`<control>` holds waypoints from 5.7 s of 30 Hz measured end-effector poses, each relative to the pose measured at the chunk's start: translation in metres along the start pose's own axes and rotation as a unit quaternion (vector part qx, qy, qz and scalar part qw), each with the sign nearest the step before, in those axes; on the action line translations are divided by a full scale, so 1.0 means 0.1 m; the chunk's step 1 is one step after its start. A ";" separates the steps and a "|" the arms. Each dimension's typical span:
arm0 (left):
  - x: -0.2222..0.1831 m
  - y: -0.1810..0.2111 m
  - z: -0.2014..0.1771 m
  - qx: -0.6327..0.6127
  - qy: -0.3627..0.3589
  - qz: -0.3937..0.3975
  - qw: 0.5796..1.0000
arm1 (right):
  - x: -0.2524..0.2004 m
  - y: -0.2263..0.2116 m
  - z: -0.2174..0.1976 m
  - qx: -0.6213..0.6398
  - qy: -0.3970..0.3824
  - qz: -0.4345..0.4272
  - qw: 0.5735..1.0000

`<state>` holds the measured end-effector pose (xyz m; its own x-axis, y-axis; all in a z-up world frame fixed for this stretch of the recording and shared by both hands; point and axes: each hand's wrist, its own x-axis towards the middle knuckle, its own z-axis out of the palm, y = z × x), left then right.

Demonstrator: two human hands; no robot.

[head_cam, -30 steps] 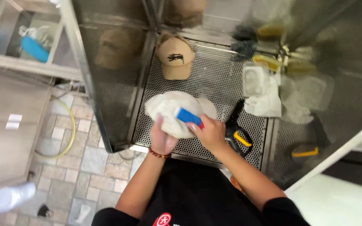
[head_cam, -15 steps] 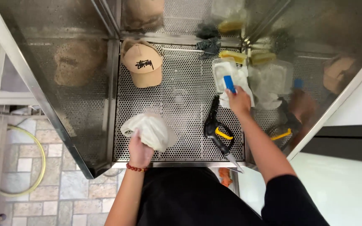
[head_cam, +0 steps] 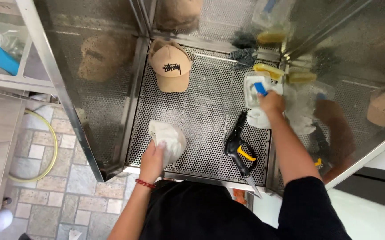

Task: Scrubbing and cleaning a white baseball cap using a blue brush and cleaning solution in a stainless steel booth.

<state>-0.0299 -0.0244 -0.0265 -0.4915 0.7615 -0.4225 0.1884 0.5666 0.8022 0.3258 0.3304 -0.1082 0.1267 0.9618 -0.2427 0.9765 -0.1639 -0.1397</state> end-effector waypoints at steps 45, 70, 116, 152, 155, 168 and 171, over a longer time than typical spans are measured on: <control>0.48 -0.18 0.47 -0.668 -0.260 0.028 0.696 | -2.84 -1.44 0.28 0.417 -0.102 -0.244 0.870; 0.48 0.24 0.23 -0.762 -0.235 -0.014 0.604 | -3.06 -1.49 0.14 0.253 0.045 -0.339 0.905; 0.43 0.03 0.23 -0.781 -0.309 0.032 0.542 | -2.99 -0.77 -0.13 0.308 0.098 -0.389 0.863; 0.22 0.31 0.61 -0.730 -0.197 -0.006 0.655 | -3.02 -1.11 -0.39 0.198 0.201 -0.512 0.811; 0.23 0.11 0.74 -0.740 -0.205 0.022 0.640 | -3.11 -1.33 -0.46 0.214 0.203 -0.502 0.813; 0.24 0.16 0.69 -0.741 -0.239 -0.028 0.627 | -3.03 -1.24 -0.55 0.208 0.189 -0.520 0.806; 0.17 0.48 0.50 -0.745 -0.225 -0.074 0.623 | -2.95 -1.02 -0.47 0.174 0.179 -0.508 0.824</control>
<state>0.0134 0.0316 -0.0167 -0.0589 0.9371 -0.3441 -0.9947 -0.0259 0.0996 0.1965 0.0736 0.0228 -0.6217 0.6344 0.4594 0.5094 0.7730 -0.3780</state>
